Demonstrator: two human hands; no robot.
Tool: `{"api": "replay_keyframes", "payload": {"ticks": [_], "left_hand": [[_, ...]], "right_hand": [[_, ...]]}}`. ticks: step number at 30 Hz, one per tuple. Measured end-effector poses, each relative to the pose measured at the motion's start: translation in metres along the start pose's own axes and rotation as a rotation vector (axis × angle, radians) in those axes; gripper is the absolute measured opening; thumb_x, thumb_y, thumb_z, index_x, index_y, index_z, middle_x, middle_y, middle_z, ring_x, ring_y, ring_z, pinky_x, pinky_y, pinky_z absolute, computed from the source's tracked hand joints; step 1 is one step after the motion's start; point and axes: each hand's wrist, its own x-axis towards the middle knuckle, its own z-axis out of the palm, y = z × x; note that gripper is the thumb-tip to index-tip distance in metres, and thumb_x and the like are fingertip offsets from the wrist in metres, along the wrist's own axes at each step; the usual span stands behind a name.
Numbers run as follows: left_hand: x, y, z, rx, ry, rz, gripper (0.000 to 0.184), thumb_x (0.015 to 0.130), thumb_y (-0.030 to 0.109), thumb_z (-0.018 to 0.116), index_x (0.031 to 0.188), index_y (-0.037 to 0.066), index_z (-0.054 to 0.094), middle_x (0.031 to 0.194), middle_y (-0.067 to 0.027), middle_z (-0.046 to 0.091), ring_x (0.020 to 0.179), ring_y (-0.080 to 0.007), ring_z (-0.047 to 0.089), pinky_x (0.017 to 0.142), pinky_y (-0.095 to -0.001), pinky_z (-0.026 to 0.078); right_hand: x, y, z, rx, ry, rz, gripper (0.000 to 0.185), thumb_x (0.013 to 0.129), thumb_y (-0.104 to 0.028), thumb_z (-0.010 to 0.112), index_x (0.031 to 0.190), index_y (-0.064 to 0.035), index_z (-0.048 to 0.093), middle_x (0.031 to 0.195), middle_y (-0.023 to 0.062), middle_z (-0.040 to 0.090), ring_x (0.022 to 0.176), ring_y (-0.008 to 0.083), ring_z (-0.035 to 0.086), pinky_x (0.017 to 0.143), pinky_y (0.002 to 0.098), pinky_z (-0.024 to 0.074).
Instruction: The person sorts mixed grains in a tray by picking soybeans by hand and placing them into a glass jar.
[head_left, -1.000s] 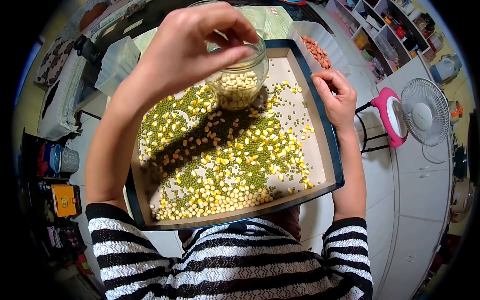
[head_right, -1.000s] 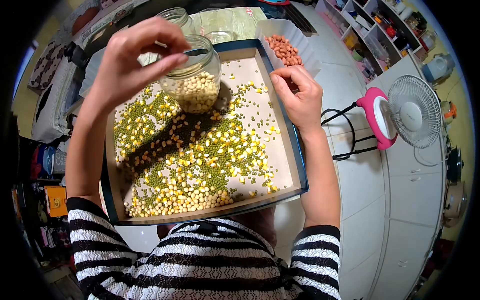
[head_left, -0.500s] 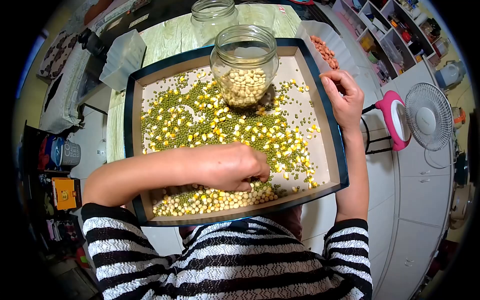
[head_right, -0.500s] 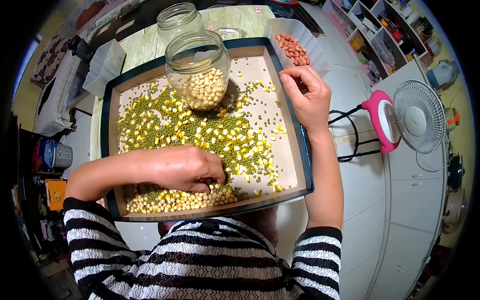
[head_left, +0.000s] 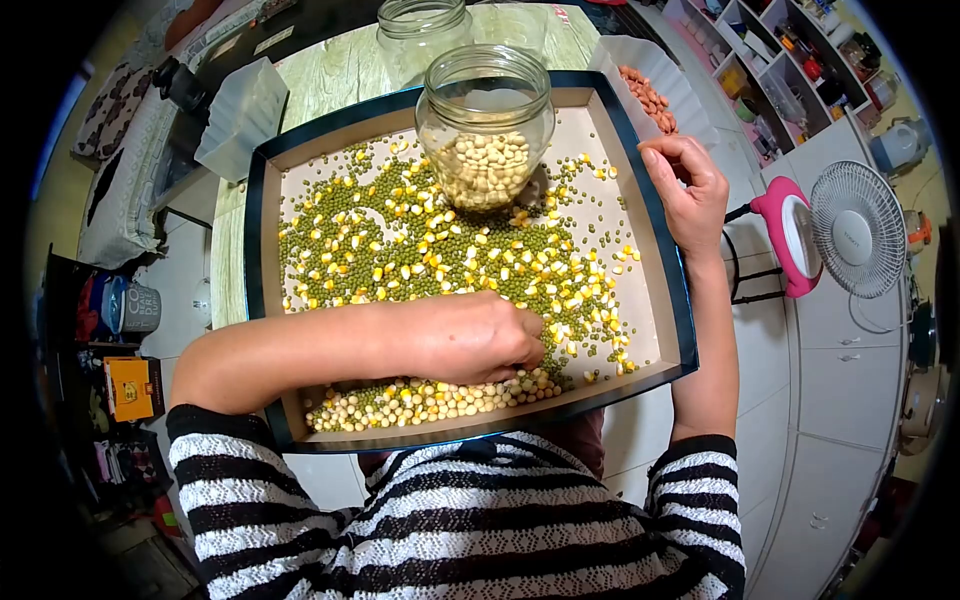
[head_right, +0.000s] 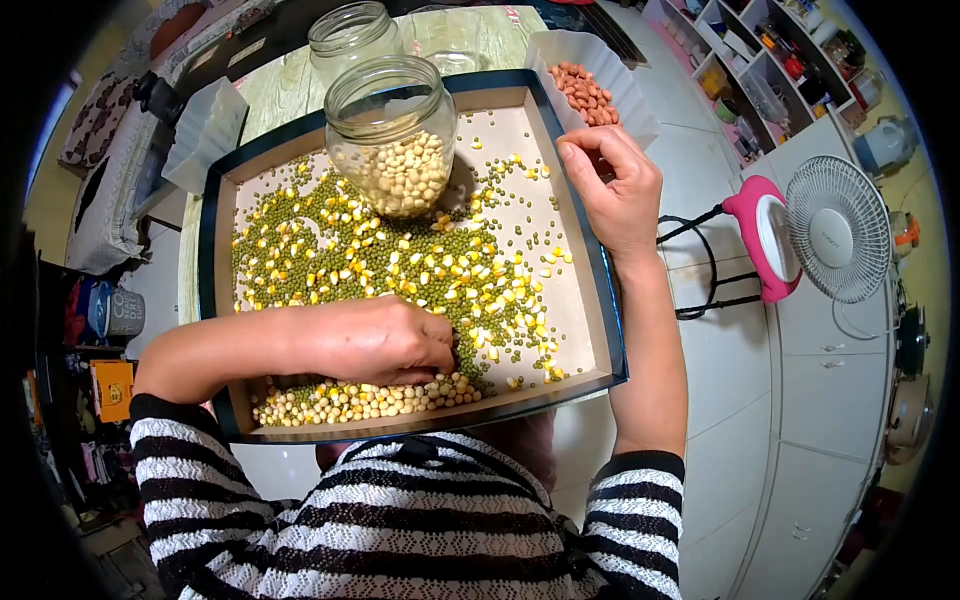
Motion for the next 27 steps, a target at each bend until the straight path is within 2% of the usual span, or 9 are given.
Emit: {"api": "replay_keyframes", "payload": {"ticks": [11, 17, 22, 27], "left_hand": [[-0.0013, 0.0018, 0.0036, -0.075, 0.003, 0.047, 0.014, 0.077, 0.007, 0.061, 0.090, 0.002, 0.057, 0.084, -0.0124, 0.053, 0.072, -0.0309, 0.059, 0.061, -0.0398, 0.049], [0.0004, 0.0027, 0.0052, -0.009, -0.006, 0.036, 0.010, 0.077, 0.006, 0.059, 0.085, 0.001, 0.056, 0.078, -0.0127, 0.052, 0.072, -0.0310, 0.058, 0.062, -0.0399, 0.049], [0.0003, 0.0014, 0.0079, 0.001, 0.034, 0.113, 0.008, 0.077, 0.007, 0.058, 0.080, 0.000, 0.054, 0.074, -0.0125, 0.052, 0.070, -0.0310, 0.058, 0.060, -0.0394, 0.049], [0.0004, 0.0033, 0.0021, -0.054, 0.054, 0.150, 0.008, 0.075, 0.005, 0.059, 0.081, 0.000, 0.056, 0.073, -0.0119, 0.055, 0.069, -0.0293, 0.058, 0.062, -0.0382, 0.050]], "right_hand": [[0.0000, -0.0005, 0.0006, -0.007, 0.005, -0.003, 0.009, 0.084, -0.009, 0.063, 0.085, 0.0004, 0.063, 0.082, 0.0010, 0.058, 0.070, 0.0053, 0.052, 0.062, 0.0180, 0.0404], [0.0003, -0.0015, 0.0007, -0.005, 0.005, -0.013, 0.009, 0.084, -0.008, 0.063, 0.086, 0.0005, 0.063, 0.081, 0.0011, 0.058, 0.070, 0.0053, 0.052, 0.062, 0.0180, 0.0405], [0.0004, 0.0001, 0.0003, -0.012, 0.004, -0.016, 0.008, 0.084, -0.007, 0.062, 0.085, 0.0007, 0.062, 0.082, 0.0015, 0.058, 0.070, 0.0055, 0.052, 0.061, 0.0181, 0.0408], [-0.0004, -0.0009, 0.0003, -0.021, 0.011, -0.009, 0.008, 0.084, -0.008, 0.062, 0.084, 0.0006, 0.062, 0.082, 0.0016, 0.058, 0.070, 0.0056, 0.052, 0.061, 0.0181, 0.0408]]}}
